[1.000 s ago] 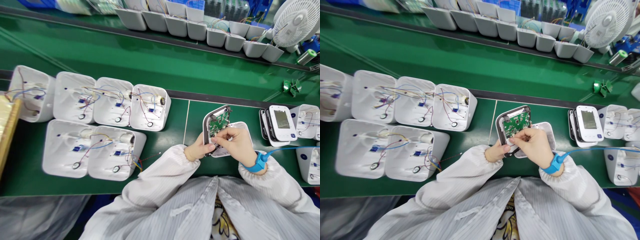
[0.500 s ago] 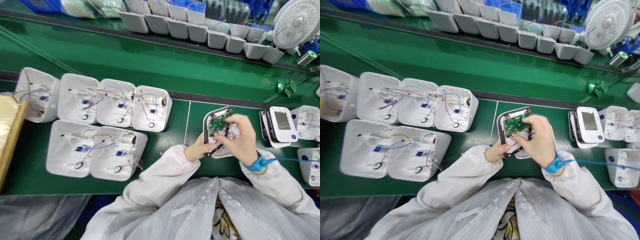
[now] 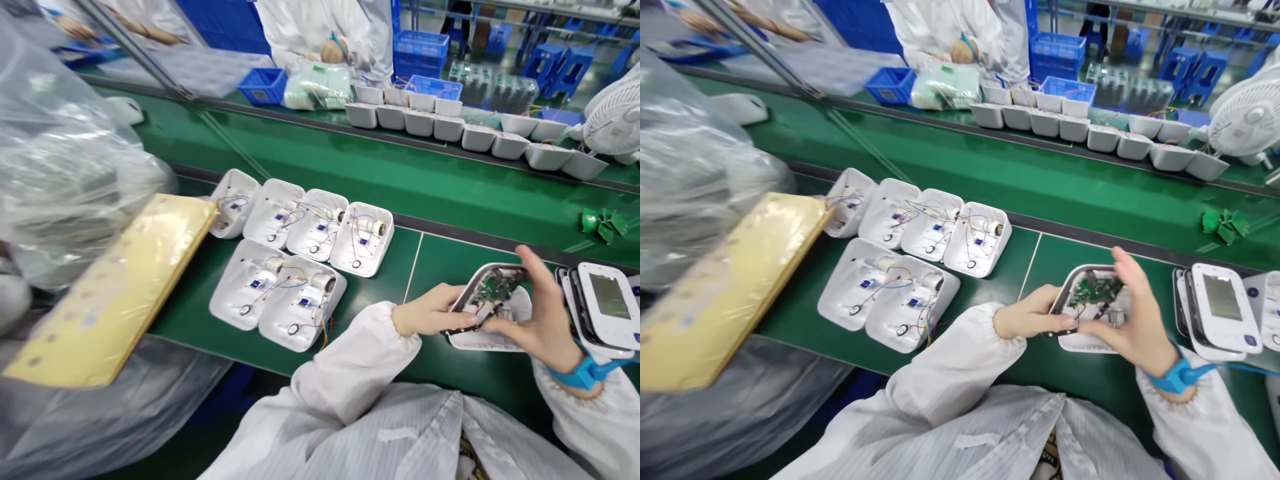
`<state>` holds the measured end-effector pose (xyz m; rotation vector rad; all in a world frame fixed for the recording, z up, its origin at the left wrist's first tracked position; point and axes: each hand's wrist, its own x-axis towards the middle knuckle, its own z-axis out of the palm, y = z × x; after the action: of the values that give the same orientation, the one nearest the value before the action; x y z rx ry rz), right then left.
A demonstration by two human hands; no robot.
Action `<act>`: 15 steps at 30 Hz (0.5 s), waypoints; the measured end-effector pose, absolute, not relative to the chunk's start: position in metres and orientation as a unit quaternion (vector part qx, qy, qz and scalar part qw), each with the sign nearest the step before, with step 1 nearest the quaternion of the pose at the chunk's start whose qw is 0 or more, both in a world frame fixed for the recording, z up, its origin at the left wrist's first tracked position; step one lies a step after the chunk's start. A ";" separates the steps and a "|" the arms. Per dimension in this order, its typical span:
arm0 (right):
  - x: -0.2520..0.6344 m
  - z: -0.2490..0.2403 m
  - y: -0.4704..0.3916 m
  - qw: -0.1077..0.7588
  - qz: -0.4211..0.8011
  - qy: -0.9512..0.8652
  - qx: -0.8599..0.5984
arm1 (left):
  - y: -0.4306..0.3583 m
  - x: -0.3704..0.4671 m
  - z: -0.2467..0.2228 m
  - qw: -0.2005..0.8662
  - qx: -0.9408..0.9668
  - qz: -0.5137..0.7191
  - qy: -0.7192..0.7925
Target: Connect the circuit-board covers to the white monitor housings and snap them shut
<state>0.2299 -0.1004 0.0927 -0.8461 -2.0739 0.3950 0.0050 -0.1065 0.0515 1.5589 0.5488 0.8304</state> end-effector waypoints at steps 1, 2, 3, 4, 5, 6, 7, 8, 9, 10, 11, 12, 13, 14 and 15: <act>0.237 0.093 -0.098 0.462 0.196 -0.797 -0.337 | -0.104 -0.001 0.062 0.563 0.721 0.335 0.228; 0.244 0.093 -0.096 0.495 0.236 -0.759 -0.352 | -0.103 -0.005 0.073 0.525 0.760 0.323 0.206; 0.249 0.094 -0.094 0.507 0.277 -0.721 -0.383 | -0.104 -0.008 0.084 0.486 0.794 0.319 0.175; 0.252 0.094 -0.091 0.492 0.316 -0.692 -0.422 | -0.106 -0.008 0.093 0.443 0.823 0.321 0.149; 0.253 0.095 -0.090 0.449 0.357 -0.678 -0.460 | -0.109 -0.008 0.101 0.399 0.846 0.323 0.145; 0.252 0.097 -0.088 0.386 0.401 -0.674 -0.486 | -0.113 -0.006 0.108 0.355 0.862 0.325 0.156; 0.250 0.098 -0.087 0.320 0.446 -0.673 -0.496 | -0.117 -0.004 0.112 0.316 0.876 0.321 0.175; 0.247 0.100 -0.087 0.272 0.485 -0.666 -0.496 | -0.120 -0.002 0.114 0.276 0.887 0.316 0.192; 0.244 0.102 -0.086 0.248 0.516 -0.653 -0.496 | -0.122 -0.001 0.113 0.238 0.898 0.311 0.203; 0.242 0.104 -0.086 0.245 0.539 -0.634 -0.499 | -0.123 -0.001 0.110 0.198 0.907 0.309 0.207; 0.241 0.106 -0.085 0.258 0.554 -0.610 -0.504 | -0.121 -0.003 0.106 0.158 0.912 0.315 0.210; 0.241 0.108 -0.085 0.275 0.566 -0.586 -0.510 | -0.118 -0.007 0.099 0.123 0.911 0.328 0.219; 0.242 0.110 -0.084 0.290 0.577 -0.567 -0.512 | -0.113 -0.011 0.092 0.096 0.902 0.347 0.236; 0.243 0.112 -0.085 0.301 0.588 -0.552 -0.509 | -0.106 -0.016 0.084 0.083 0.889 0.367 0.261; 0.244 0.114 -0.086 0.310 0.599 -0.540 -0.503 | -0.100 -0.021 0.077 0.080 0.869 0.389 0.297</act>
<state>0.2442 -0.0860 0.1137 -1.3292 -1.4265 1.5818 -0.0212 -0.0999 0.0769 2.5971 0.8867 1.1629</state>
